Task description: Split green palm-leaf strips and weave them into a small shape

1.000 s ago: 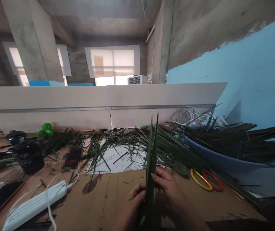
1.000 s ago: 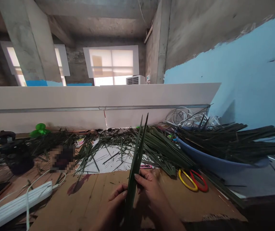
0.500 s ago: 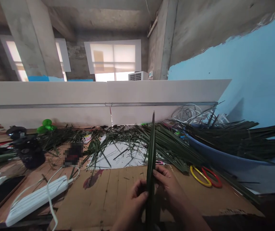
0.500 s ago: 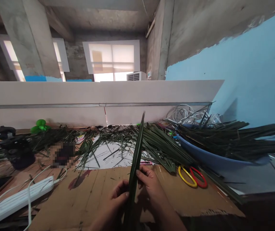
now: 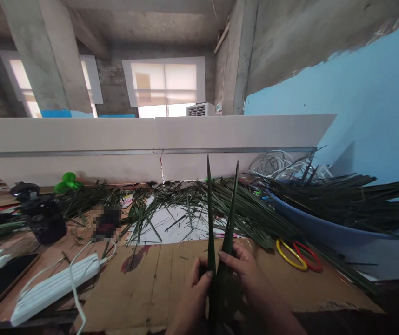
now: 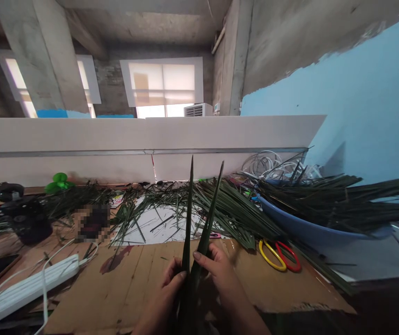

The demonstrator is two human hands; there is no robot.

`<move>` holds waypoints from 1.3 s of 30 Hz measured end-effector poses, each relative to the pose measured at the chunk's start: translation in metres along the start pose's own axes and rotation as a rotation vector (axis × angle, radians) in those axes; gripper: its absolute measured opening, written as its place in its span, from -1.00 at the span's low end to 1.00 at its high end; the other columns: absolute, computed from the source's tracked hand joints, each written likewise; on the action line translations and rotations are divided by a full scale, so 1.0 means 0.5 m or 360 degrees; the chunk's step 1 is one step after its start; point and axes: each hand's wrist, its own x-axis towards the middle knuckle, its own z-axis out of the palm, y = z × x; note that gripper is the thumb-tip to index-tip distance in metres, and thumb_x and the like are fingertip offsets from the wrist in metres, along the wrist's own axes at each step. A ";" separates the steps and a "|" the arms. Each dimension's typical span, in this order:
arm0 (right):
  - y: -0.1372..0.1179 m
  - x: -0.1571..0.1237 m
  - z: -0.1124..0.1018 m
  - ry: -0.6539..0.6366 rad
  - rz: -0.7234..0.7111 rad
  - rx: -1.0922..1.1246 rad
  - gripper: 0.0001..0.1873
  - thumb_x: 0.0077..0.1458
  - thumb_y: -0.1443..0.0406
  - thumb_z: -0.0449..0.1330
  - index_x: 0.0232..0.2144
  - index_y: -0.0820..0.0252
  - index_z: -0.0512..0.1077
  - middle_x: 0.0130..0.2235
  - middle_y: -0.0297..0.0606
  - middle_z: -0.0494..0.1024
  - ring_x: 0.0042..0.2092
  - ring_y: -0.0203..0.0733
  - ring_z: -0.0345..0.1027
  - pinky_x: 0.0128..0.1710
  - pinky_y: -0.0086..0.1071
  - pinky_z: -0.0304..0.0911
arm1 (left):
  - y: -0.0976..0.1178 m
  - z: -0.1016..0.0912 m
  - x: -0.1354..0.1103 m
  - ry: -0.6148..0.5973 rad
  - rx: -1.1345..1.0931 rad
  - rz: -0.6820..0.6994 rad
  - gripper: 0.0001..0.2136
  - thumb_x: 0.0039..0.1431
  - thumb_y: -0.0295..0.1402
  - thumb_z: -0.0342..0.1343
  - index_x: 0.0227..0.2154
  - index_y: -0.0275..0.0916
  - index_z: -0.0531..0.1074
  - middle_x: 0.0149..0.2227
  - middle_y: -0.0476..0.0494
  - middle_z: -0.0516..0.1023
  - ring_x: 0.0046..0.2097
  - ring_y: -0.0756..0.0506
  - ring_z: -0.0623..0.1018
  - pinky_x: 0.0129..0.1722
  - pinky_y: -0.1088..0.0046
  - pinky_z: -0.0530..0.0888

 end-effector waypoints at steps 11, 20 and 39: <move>0.001 -0.030 0.023 -0.0161 0.0021 -0.0001 -0.69 -0.18 0.13 0.50 -0.43 0.16 0.54 -0.45 -0.36 0.59 -0.38 -0.17 0.46 -0.26 -0.32 0.33 | 0.001 -0.007 0.012 0.0095 -0.0087 -0.0010 -0.70 -0.10 -0.18 0.42 -0.40 -0.23 0.51 -0.37 -0.07 0.58 -0.25 -0.11 0.55 -0.22 0.46 0.41; 0.013 -0.033 0.018 -0.0063 -0.0117 -0.0157 -0.64 -0.13 0.09 0.47 -0.35 0.21 0.57 -0.37 -0.23 0.64 -0.26 -0.05 0.49 -0.21 -0.28 0.33 | -0.001 0.008 0.008 0.0246 -0.0173 0.0044 -0.68 -0.18 -0.22 0.47 -0.41 -0.25 0.51 -0.42 -0.05 0.57 -0.31 -0.10 0.55 -0.25 0.45 0.44; -0.048 -0.078 0.011 0.0344 -0.0431 -0.0460 -0.57 -0.21 -0.03 0.44 -0.42 0.17 0.59 -0.38 -0.17 0.67 -0.27 0.06 0.51 -0.23 -0.21 0.38 | -0.014 -0.014 0.037 0.0567 -0.0311 0.0076 -0.59 -0.24 -0.18 0.47 -0.37 -0.21 0.43 -0.58 0.15 0.41 -0.63 0.10 0.31 -0.58 0.58 0.25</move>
